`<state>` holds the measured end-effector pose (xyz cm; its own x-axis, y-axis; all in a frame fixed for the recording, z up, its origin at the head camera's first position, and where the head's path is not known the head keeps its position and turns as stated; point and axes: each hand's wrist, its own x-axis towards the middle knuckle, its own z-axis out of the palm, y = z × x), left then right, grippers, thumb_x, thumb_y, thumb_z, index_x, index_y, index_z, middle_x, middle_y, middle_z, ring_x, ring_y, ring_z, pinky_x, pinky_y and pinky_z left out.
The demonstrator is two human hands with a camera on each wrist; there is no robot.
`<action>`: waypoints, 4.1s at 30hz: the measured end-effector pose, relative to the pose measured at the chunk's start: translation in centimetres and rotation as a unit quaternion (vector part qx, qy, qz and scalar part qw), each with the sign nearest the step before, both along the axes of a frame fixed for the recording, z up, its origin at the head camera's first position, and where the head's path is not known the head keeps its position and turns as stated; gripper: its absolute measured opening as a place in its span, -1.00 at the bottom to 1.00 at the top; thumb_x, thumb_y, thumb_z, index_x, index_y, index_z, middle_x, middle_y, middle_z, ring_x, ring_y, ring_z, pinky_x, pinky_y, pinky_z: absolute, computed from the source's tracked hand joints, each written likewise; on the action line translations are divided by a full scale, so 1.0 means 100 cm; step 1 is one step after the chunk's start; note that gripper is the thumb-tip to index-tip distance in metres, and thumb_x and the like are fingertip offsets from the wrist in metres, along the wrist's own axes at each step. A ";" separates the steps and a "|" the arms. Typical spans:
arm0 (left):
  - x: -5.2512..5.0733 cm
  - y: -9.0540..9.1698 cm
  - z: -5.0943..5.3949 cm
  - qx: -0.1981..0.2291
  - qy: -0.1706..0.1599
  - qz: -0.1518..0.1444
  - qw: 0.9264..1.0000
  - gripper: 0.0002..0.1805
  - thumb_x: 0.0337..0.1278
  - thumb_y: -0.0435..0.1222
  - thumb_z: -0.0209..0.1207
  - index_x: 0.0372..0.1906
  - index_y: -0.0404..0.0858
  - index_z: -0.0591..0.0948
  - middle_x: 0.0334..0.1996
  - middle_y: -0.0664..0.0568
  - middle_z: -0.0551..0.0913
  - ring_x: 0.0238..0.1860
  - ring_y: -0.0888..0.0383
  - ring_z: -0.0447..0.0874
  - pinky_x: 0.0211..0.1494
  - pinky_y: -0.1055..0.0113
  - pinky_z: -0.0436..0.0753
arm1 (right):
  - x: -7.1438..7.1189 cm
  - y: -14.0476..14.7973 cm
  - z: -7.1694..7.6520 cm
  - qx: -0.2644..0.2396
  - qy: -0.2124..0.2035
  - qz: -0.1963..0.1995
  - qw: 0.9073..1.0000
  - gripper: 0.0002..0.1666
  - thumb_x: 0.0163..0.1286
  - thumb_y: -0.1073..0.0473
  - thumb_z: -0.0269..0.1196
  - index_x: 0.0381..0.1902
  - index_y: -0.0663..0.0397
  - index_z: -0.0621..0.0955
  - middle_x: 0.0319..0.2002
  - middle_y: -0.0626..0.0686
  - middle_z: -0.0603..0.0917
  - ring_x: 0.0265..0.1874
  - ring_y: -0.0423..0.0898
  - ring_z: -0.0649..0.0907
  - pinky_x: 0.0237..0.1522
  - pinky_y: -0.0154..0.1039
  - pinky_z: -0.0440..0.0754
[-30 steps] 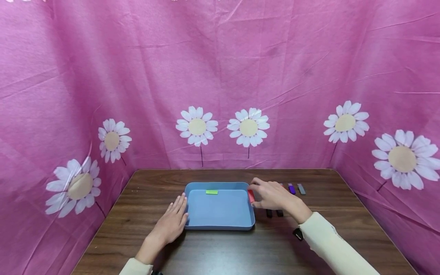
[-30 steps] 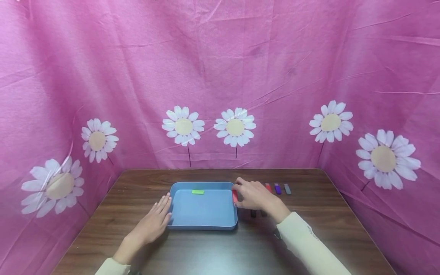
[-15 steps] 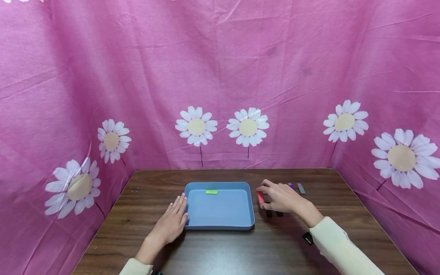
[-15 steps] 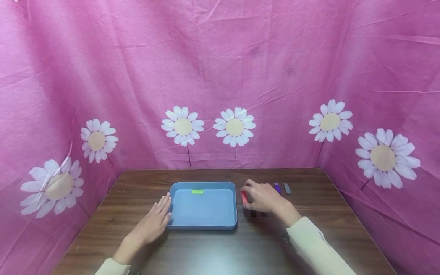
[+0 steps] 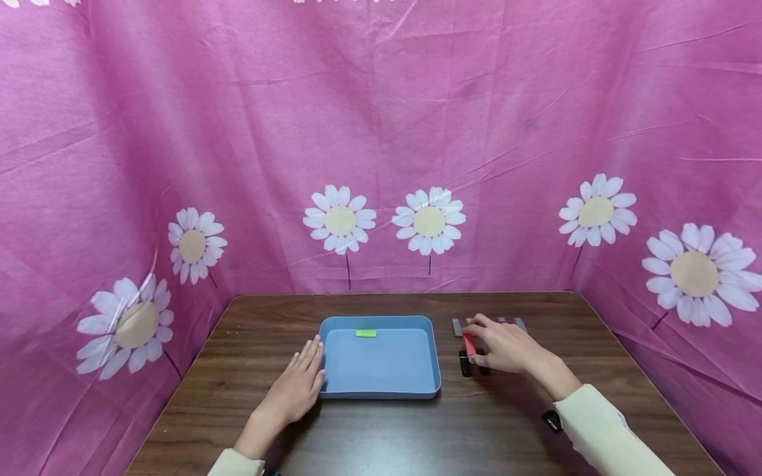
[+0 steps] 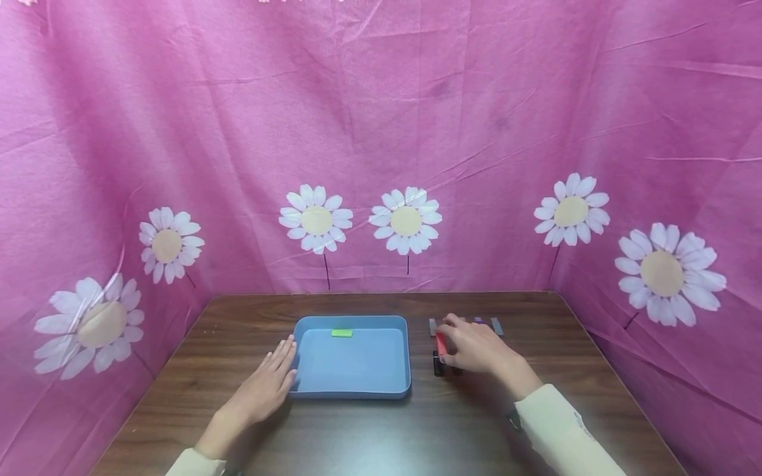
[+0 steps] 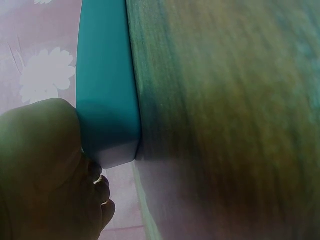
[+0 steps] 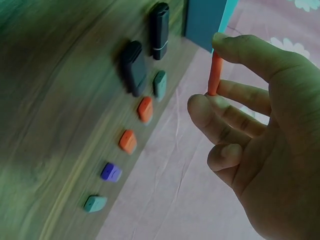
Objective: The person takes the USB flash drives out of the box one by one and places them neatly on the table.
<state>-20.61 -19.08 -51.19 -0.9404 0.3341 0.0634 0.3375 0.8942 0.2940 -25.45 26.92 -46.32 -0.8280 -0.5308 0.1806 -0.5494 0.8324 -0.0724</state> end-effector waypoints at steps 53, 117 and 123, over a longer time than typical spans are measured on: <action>-0.004 -0.005 -0.015 0.028 0.048 -0.011 0.998 -0.35 0.69 -0.18 -0.05 0.62 -0.48 0.24 0.68 -0.30 0.16 0.68 -0.26 0.16 0.66 -0.25 0.27 | 0.005 0.055 -0.035 -0.020 -0.081 -0.054 0.995 -0.35 0.16 0.01 0.61 0.18 0.11 0.71 0.08 0.05 0.67 -0.28 -0.16 0.64 -0.26 -0.01 0.72; -0.001 -0.002 -0.008 0.039 0.050 -0.012 0.998 -0.36 0.67 -0.23 -0.04 0.61 -0.51 0.24 0.67 -0.33 0.18 0.66 -0.32 0.18 0.63 -0.31 0.27 | -0.012 -0.004 0.011 -0.019 -0.014 0.010 1.000 -0.71 0.34 0.22 0.44 -0.39 -0.28 0.56 -0.42 -0.32 0.51 -0.54 -0.38 0.40 -0.55 -0.38 0.34; 0.001 -0.001 -0.005 0.028 0.047 -0.014 0.998 -0.36 0.65 -0.24 -0.01 0.60 -0.54 0.25 0.66 -0.36 0.19 0.65 -0.33 0.20 0.63 -0.29 0.29 | -0.019 -0.026 0.015 -0.019 -0.001 0.053 0.998 -0.66 0.29 0.28 0.41 -0.43 -0.28 0.51 -0.43 -0.31 0.51 -0.53 -0.40 0.39 -0.53 -0.41 0.34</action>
<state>-20.54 -19.21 -51.70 -0.9197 0.3540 0.1697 0.3908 0.8668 0.3098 -27.39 24.31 -44.77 -0.7679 -0.6083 0.2006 -0.6341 0.7661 -0.1044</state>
